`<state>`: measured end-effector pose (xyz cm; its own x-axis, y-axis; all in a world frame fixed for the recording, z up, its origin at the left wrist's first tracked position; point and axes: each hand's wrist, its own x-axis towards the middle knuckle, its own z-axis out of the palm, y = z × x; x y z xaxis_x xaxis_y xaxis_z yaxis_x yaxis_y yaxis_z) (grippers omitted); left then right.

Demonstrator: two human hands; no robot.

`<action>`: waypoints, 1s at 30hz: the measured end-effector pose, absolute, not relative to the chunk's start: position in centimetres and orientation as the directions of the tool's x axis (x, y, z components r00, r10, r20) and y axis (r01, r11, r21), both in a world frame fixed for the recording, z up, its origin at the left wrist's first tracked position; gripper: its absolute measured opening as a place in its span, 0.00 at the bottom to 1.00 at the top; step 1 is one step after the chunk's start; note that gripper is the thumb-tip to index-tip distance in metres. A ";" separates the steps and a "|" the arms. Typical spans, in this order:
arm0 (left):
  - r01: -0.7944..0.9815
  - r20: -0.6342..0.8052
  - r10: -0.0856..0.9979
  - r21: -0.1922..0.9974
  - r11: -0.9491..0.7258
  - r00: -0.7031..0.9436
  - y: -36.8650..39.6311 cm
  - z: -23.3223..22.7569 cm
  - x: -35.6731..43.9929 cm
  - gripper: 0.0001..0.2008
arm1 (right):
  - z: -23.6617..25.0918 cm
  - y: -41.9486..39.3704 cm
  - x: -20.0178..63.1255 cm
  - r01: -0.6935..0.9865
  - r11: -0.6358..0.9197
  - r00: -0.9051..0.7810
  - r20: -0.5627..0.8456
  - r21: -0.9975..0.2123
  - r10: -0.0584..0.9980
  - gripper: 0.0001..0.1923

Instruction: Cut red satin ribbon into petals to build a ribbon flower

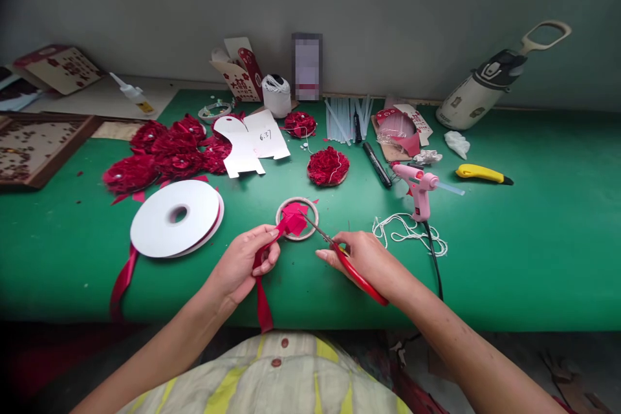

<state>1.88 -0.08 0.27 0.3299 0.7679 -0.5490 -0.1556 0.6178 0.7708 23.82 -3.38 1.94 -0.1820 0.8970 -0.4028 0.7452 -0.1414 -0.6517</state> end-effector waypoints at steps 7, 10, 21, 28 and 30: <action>-0.236 -0.532 0.752 0.731 0.640 0.390 1.3 -0.2 2.1 0.07 | 1.7 -3.6 24.5 0.748 -0.170 -0.126 -0.388 -0.642 0.913 0.20; -0.222 -0.510 0.749 0.743 0.631 0.423 1.6 -0.2 2.4 0.09 | 1.9 -3.8 24.8 0.737 -0.217 -0.089 -0.409 -0.640 0.908 0.21; -0.198 -0.454 0.788 0.800 0.566 0.416 1.5 -0.5 2.6 0.09 | 1.9 -4.8 24.6 0.576 -0.230 -0.103 -0.349 -0.784 0.931 0.13; -0.175 -0.434 0.832 0.841 0.511 0.346 1.2 -0.5 2.5 0.07 | 2.4 -4.7 24.6 0.563 -0.254 -0.139 -0.393 -0.786 0.909 0.11; -0.175 -0.434 0.839 0.845 0.506 0.328 1.2 -0.6 2.5 0.07 | 2.8 -4.7 24.6 0.543 -0.287 -0.147 -0.426 -0.789 0.893 0.12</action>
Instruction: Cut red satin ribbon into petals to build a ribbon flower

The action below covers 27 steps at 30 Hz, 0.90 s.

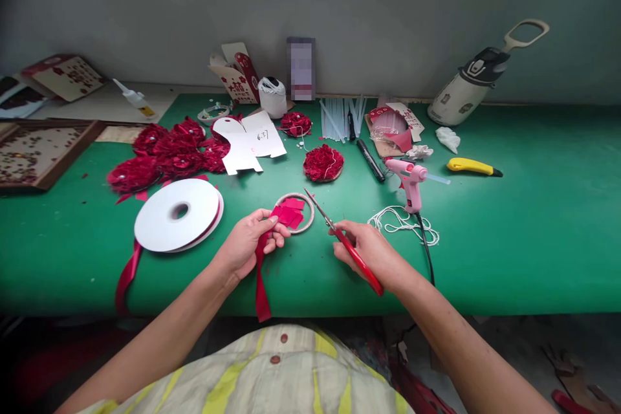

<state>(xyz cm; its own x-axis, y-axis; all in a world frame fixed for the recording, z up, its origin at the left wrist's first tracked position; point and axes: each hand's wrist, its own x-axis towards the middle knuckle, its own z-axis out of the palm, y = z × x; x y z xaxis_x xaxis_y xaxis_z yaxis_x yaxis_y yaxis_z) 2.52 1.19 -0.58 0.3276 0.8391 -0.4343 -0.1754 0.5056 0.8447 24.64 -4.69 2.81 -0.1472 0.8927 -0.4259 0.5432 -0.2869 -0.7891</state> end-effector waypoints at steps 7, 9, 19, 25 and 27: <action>-0.120 -0.472 0.836 0.847 0.518 0.279 1.2 -0.1 3.1 0.12 | 3.1 -4.7 25.3 0.456 -0.209 -0.214 -0.335 -0.865 0.918 0.19; -0.111 -0.476 0.833 0.846 0.521 0.281 1.1 0.1 3.3 0.12 | 3.4 -4.6 25.1 0.444 -0.195 -0.187 -0.303 -0.875 0.934 0.18; 0.333 0.087 0.973 0.930 -0.157 0.215 -1.6 1.3 5.3 0.06 | 4.3 -1.9 19.0 0.037 -0.244 -0.027 -0.245 -0.969 0.969 0.16; 0.221 0.024 0.956 0.971 -0.092 0.293 -2.4 1.7 4.8 0.16 | 3.6 -1.7 19.0 -0.044 -0.175 -0.024 -0.175 -0.983 0.984 0.14; 0.056 -0.137 0.919 0.991 0.125 0.370 -2.2 2.0 4.0 0.22 | 3.8 -1.8 19.2 0.001 -0.150 -0.025 -0.150 -0.989 0.988 0.14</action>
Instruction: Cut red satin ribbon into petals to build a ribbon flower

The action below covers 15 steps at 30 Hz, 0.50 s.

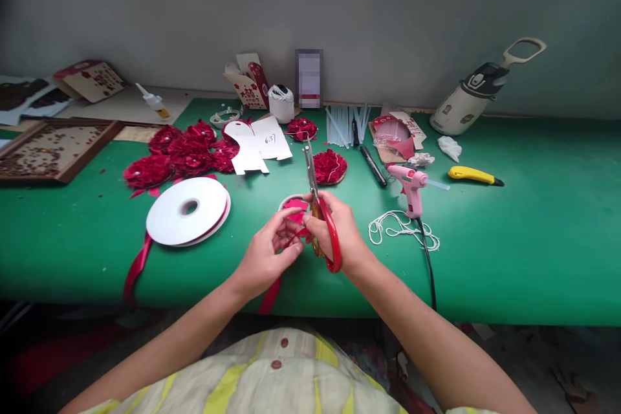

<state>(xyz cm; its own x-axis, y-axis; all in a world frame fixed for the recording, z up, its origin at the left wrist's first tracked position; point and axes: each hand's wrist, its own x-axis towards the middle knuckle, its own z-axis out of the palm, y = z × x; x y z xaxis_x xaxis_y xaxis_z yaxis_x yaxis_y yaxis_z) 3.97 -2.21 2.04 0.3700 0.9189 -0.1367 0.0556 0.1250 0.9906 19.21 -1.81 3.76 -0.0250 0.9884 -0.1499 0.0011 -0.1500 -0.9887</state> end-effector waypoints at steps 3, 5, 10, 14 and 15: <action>-0.121 -0.331 0.769 0.878 0.464 0.547 -1.7 2.6 2.6 0.19 | 4.1 -1.9 19.4 0.091 -0.110 -0.046 -0.115 -0.990 0.992 0.14; -0.133 -0.386 0.691 0.810 0.570 0.612 -1.5 2.4 2.3 0.16 | 4.2 -1.9 19.4 0.139 -0.068 -0.076 -0.079 -0.988 0.994 0.14; -0.177 -0.346 0.839 0.875 0.450 0.420 -2.5 0.3 3.7 0.10 | 3.7 -1.9 18.8 0.167 -0.063 -0.083 -0.078 -0.984 0.994 0.14; -0.181 -0.198 0.921 0.946 0.269 0.335 -3.5 1.0 1.6 0.08 | 3.3 -3.0 19.2 0.130 -0.135 -0.041 -0.141 -0.982 0.989 0.15; -0.192 -0.179 0.912 0.946 0.263 0.369 -3.6 1.6 0.3 0.08 | 3.4 -3.4 19.5 0.119 -0.140 -0.034 -0.145 -0.983 0.989 0.15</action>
<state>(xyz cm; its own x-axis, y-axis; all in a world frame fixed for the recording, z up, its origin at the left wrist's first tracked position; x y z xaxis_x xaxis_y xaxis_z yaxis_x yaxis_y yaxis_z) 0.28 -3.62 1.62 0.3688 0.9121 -0.1789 -0.1915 0.2629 0.9456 19.52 -3.37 3.35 -0.0343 0.9889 -0.1446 0.1193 -0.1396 -0.9830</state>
